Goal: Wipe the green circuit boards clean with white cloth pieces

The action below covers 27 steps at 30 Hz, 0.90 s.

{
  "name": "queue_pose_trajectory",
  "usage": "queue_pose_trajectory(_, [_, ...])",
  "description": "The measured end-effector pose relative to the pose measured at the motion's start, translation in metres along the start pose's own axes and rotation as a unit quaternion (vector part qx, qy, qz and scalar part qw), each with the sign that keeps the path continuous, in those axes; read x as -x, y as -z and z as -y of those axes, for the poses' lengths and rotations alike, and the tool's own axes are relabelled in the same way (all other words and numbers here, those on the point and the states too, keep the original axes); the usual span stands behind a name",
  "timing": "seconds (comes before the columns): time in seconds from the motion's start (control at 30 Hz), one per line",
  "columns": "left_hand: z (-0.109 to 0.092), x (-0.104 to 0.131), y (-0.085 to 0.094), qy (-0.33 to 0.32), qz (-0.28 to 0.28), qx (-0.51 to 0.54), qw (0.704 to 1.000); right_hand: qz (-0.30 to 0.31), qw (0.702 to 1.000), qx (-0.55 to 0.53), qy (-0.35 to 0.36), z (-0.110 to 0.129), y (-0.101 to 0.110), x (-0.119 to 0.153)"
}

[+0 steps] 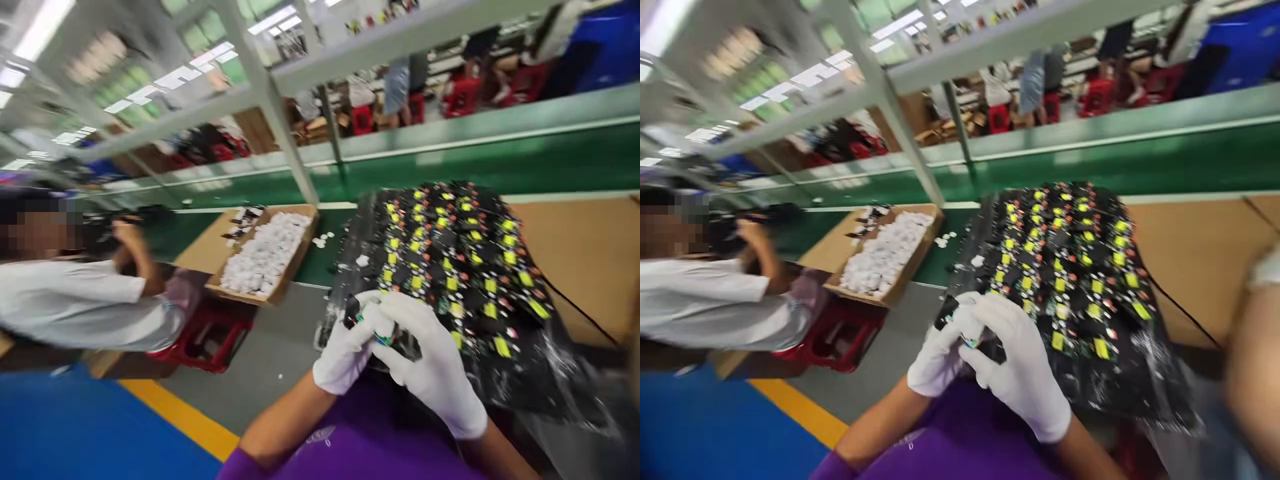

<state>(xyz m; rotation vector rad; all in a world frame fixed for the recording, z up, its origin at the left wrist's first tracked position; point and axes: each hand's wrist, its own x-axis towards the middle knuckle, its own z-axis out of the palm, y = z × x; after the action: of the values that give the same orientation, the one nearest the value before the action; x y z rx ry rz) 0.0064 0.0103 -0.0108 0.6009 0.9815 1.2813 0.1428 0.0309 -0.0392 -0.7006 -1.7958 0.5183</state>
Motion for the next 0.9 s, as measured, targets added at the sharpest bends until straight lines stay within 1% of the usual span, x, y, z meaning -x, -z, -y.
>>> queue_pose_trajectory(0.07, [0.002,-0.013,0.000,0.027,0.022,0.037,0.999,0.001,1.000,0.007,-0.016,-0.001,0.002,-0.009])
queue_pose_trajectory(0.17, [0.002,-0.025,0.002,0.032,0.036,0.057,0.997,-0.022,0.998,0.054,0.015,-0.004,0.000,-0.018])
queue_pose_trajectory(0.27, [0.003,-0.030,0.005,0.048,0.022,0.069,0.996,-0.059,0.991,0.107,0.060,-0.006,-0.007,-0.020])
queue_pose_trajectory(0.4, [0.002,-0.033,0.014,0.064,-0.003,0.092,0.994,-0.081,0.987,0.117,0.075,-0.009,-0.020,-0.020])
queue_pose_trajectory(0.47, [-0.001,-0.035,0.020,0.069,-0.004,0.102,0.992,-0.066,0.992,0.087,0.056,-0.010,-0.027,-0.024])
queue_pose_trajectory(0.53, [-0.006,-0.037,0.026,0.086,-0.002,0.112,0.990,-0.033,0.997,0.057,0.046,-0.011,-0.034,-0.029])
queue_pose_trajectory(0.6, [-0.010,-0.040,0.031,0.105,-0.005,0.126,0.986,-0.011,0.996,0.060,0.063,-0.012,-0.039,-0.033])
queue_pose_trajectory(0.67, [-0.012,-0.043,0.036,0.112,-0.010,0.139,0.984,-0.013,0.993,0.083,0.087,-0.013,-0.044,-0.035])
queue_pose_trajectory(0.73, [-0.012,-0.045,0.043,0.117,-0.002,0.155,0.981,-0.018,0.994,0.072,0.082,-0.013,-0.047,-0.034])
queue_pose_trajectory(0.8, [-0.012,-0.047,0.050,0.144,0.023,0.174,0.974,-0.011,0.998,0.039,0.047,-0.013,-0.049,-0.034])
queue_pose_trajectory(0.9, [-0.012,-0.050,0.063,0.203,0.086,0.184,0.958,0.017,1.000,0.016,-0.002,-0.013,-0.049,-0.034])
